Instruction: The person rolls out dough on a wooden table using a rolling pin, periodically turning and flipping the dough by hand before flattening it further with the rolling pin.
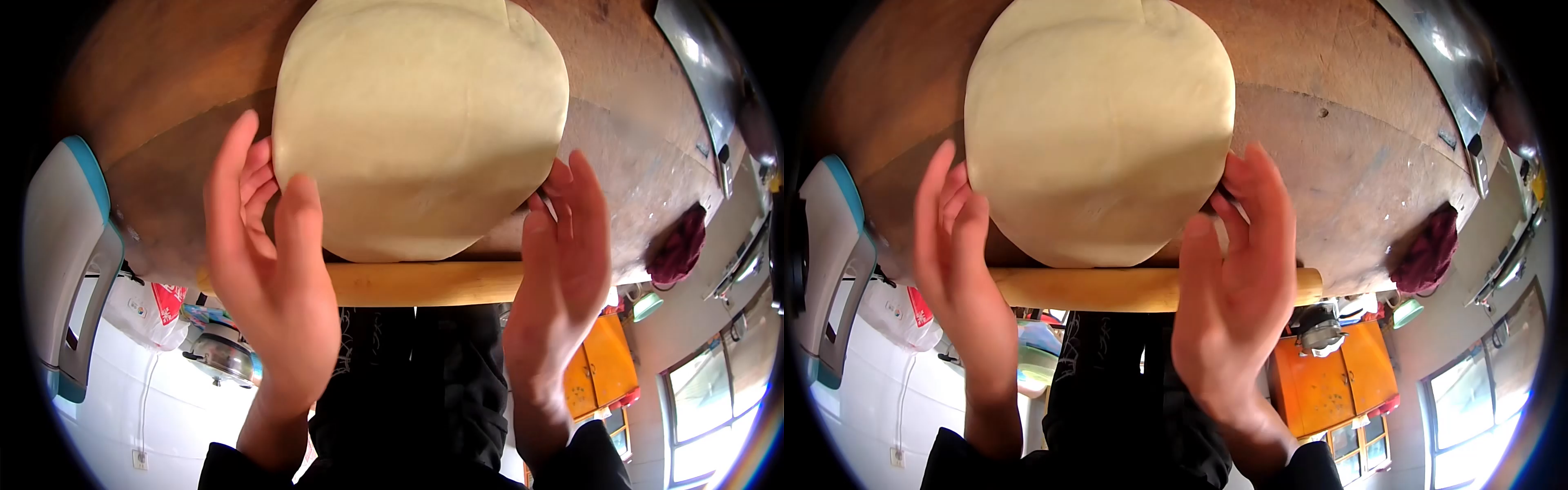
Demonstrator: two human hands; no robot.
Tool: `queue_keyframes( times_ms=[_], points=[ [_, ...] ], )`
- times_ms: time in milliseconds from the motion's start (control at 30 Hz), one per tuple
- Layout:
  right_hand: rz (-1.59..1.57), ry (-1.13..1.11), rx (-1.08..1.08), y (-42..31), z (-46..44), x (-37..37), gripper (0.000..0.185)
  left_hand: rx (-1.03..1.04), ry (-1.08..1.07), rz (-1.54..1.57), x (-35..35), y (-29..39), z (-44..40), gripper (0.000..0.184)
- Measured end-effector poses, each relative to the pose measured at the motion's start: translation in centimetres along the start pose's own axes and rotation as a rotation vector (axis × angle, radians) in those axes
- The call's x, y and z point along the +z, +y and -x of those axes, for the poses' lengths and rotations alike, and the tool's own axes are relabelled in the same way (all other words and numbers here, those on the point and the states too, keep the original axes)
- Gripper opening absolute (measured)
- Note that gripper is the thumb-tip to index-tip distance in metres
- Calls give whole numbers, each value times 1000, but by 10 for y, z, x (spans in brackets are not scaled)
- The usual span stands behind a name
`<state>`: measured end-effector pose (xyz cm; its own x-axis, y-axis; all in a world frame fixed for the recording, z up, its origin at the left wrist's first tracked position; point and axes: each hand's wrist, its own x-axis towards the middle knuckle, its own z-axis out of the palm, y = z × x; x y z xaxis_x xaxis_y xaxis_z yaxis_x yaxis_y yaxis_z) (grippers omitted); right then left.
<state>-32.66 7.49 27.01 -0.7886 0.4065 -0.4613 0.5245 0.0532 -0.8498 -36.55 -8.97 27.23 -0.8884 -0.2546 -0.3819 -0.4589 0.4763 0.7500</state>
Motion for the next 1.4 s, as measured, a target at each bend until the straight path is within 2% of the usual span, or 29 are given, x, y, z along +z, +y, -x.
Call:
queue_keyframes(
  times_ms=[33,167,300,367,433,500,567,600,633,700,767,833,867,900,933,967,1033,1100,1167,1233,1267,1333,1400],
  points=[
    [-100,3,83,-5,-5,-1,56,-127,18,86,1,4,-4,46],
    [-92,-159,167,-21,-24,-8,51,-130,-19,192,0,2,-13,40],
    [-154,-38,194,-28,-25,-2,40,-154,-28,206,-6,10,-18,30],
    [-467,-35,314,-33,-27,-2,40,-142,-30,295,-3,14,-15,30],
    [-406,-23,331,-33,-35,0,38,-147,-35,345,-8,10,-20,31],
    [-341,-11,347,-35,-40,2,37,-273,-44,319,-14,7,-28,32],
    [39,-99,210,-41,-40,8,33,-299,-63,349,-10,16,-32,32],
    [58,-7,105,-38,-38,16,28,-327,-81,377,-9,20,-35,32],
    [100,10,165,-48,-32,21,22,-317,-83,379,-10,21,-35,32],
    [218,49,73,-49,-14,30,21,-389,-90,426,-11,16,-35,32],
    [327,54,-200,-57,5,40,23,-385,-98,402,-13,16,-34,35],
    [325,-10,-375,-63,26,49,32,-426,-97,544,-17,20,-29,34],
    [287,-69,-433,-71,37,51,35,-377,-141,556,-26,19,-18,31],
    [250,-129,-490,-77,48,53,38,-367,-69,714,-27,-37,-16,35],
    [237,-177,-514,-81,61,54,41,-357,-91,897,-30,-66,-19,37],
    [221,-230,-537,-83,74,57,43,-324,-198,1118,-33,-83,-26,39],
    [176,-256,-553,-93,89,61,38,-183,-614,1574,-25,-107,-52,44],
    [130,-263,-607,-107,96,64,31,29,-1020,1756,-9,-111,-81,50],
    [133,-262,-676,-123,96,64,32,214,-1201,1789,3,-87,-96,55],
    [147,-264,-756,-130,89,65,32,-189,-729,1743,-11,12,-72,56],
    [196,-215,-813,-130,77,65,32,-172,-734,1752,-15,29,-77,56],
    [297,-157,-877,-122,59,62,31,-367,-570,1339,-22,46,-84,63],
    [419,-226,-880,-97,39,59,36,-648,-529,1913,-77,-173,-63,62]
  ],
)
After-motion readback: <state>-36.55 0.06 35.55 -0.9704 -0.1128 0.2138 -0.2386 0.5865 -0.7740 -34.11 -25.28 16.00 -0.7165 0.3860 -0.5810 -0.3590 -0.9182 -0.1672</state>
